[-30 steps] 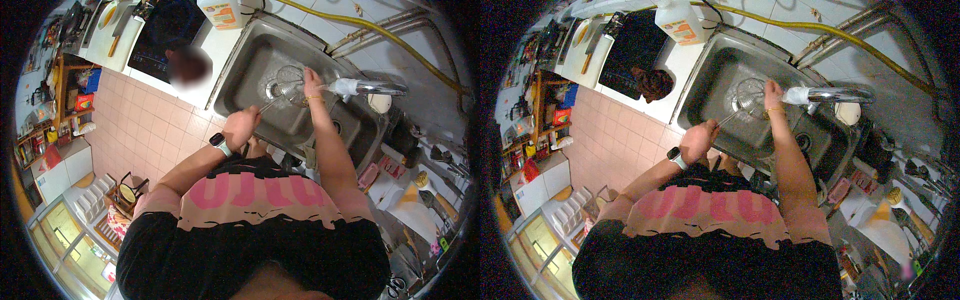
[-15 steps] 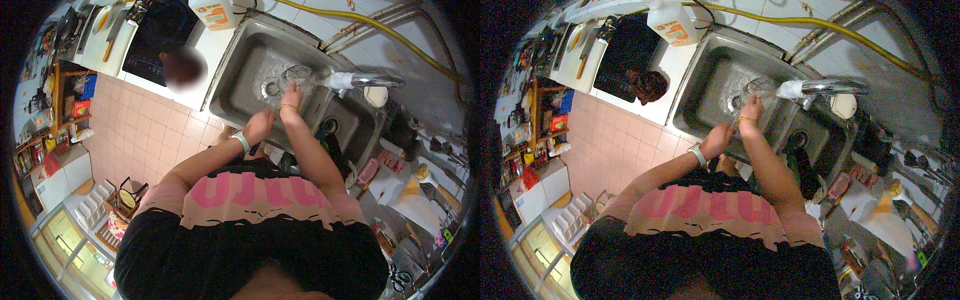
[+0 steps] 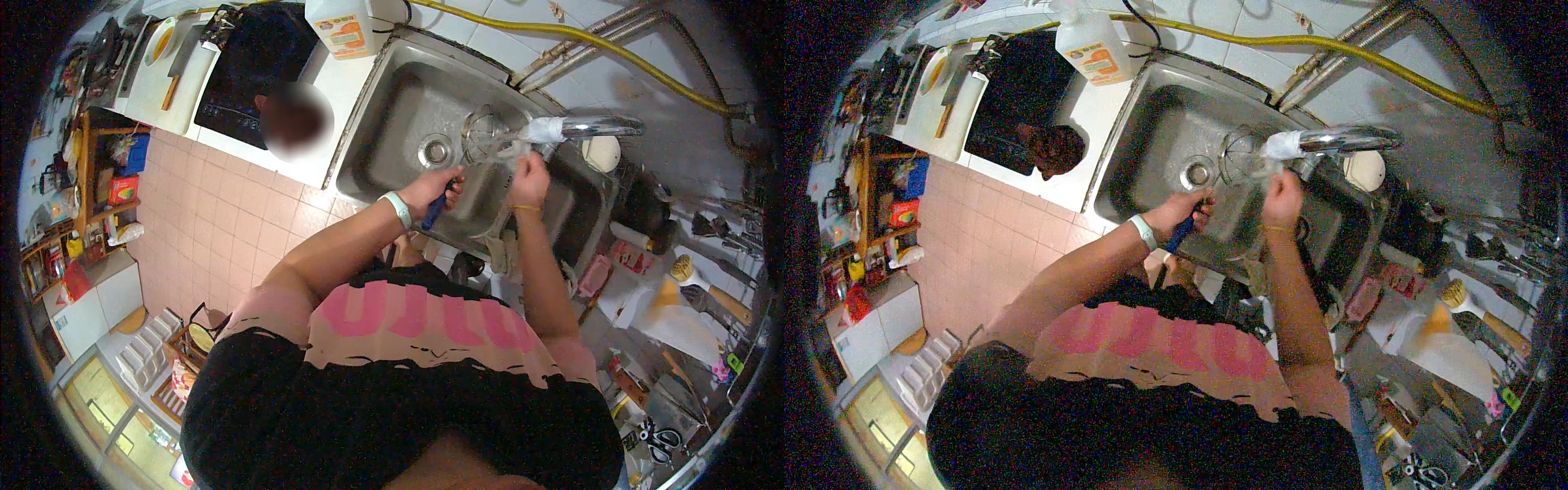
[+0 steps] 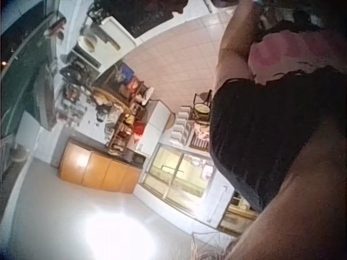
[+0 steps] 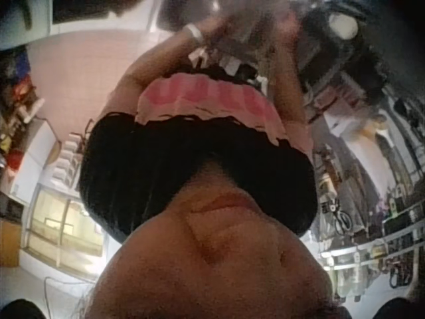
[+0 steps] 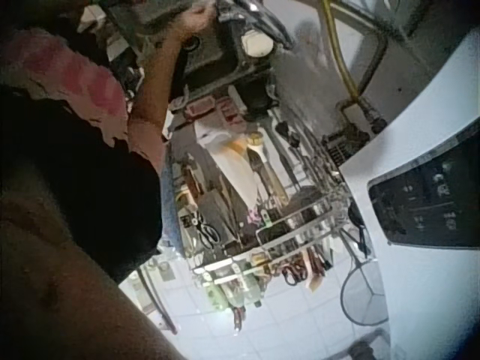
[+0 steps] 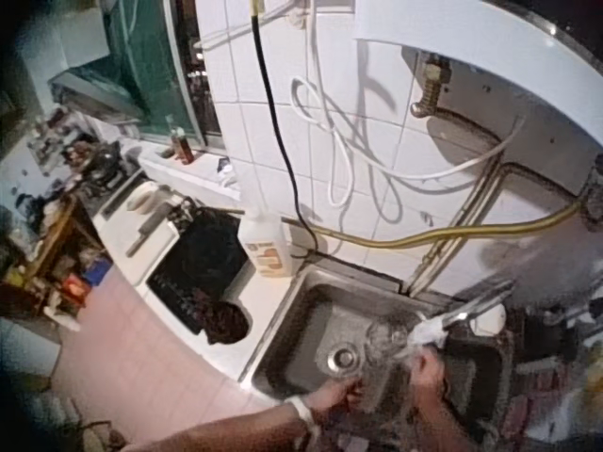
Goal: The person washes a metal strainer with a sponge and water at a kitchen sink, and then rinses a dark brown cloth under the tap.
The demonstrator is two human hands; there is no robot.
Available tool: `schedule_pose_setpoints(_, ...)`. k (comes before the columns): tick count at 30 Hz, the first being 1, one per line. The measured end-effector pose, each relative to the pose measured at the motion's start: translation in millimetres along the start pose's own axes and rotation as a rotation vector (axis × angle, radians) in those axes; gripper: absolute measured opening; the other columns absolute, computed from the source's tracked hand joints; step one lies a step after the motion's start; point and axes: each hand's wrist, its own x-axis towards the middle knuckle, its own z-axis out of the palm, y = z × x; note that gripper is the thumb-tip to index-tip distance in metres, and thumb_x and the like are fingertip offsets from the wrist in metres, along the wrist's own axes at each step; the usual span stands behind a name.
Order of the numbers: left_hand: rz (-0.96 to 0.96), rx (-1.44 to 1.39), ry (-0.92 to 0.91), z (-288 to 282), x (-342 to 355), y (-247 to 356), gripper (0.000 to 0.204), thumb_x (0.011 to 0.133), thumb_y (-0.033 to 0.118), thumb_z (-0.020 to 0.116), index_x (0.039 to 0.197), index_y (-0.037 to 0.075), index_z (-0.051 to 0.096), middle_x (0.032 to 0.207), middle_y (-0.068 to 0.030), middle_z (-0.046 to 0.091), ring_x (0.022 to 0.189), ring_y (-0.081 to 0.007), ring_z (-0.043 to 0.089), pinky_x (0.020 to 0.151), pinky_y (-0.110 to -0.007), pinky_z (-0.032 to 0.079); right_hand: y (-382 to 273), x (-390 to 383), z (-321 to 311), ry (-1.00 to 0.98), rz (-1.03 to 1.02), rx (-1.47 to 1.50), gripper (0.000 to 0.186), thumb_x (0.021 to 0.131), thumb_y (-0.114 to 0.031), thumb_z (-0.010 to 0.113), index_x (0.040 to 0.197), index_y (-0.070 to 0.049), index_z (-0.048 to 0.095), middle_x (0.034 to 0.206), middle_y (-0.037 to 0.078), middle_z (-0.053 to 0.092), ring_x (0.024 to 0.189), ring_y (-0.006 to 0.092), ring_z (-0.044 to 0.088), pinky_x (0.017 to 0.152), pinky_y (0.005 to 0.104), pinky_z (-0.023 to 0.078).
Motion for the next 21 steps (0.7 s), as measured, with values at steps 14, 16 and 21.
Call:
schedule_pose_setpoints(14,-0.017,0.299,0.242,-86.9,-19.9,-10.6,0.035,0.093,0.031,0.046,0.11,0.001,0.054,0.079,-0.0068,0.059,0.063,-0.0141,0.056,0.058,-0.027,0.048,35.9,-23.0,60.1,-0.268,0.493,0.574,0.03,0.086,-0.025,0.062,0.104,-0.001,0.06,0.087,0.005,0.063,0.074,0.0192,0.054,0.07,0.0335,0.044)
schedule_pose_setpoints(16,0.039,0.523,0.355,-78.4,-25.4,-3.9,0.042,0.091,0.035,0.05,0.113,-0.001,0.053,0.081,-0.0127,0.062,0.069,-0.0226,0.061,0.063,-0.034,0.051,5.0,-28.4,66.9,-0.28,0.828,0.855,0.031,0.085,-0.02,0.064,0.11,-0.002,0.059,0.1,0.004,0.063,0.09,0.0182,0.058,0.082,0.0316,0.044)
schedule_pose_setpoints(21,0.334,1.593,0.39,-116.6,-6.2,-10.9,0.051,0.084,0.033,0.058,0.114,-0.007,0.048,0.095,-0.0303,0.06,0.083,-0.0455,0.06,0.075,-0.05,0.049,-9.3,-23.7,92.0,-0.27,0.895,0.841,0.041,0.082,-0.02,0.068,0.117,-0.003,0.054,0.112,0.006,0.059,0.1,0.0198,0.056,0.086,0.0355,0.042)
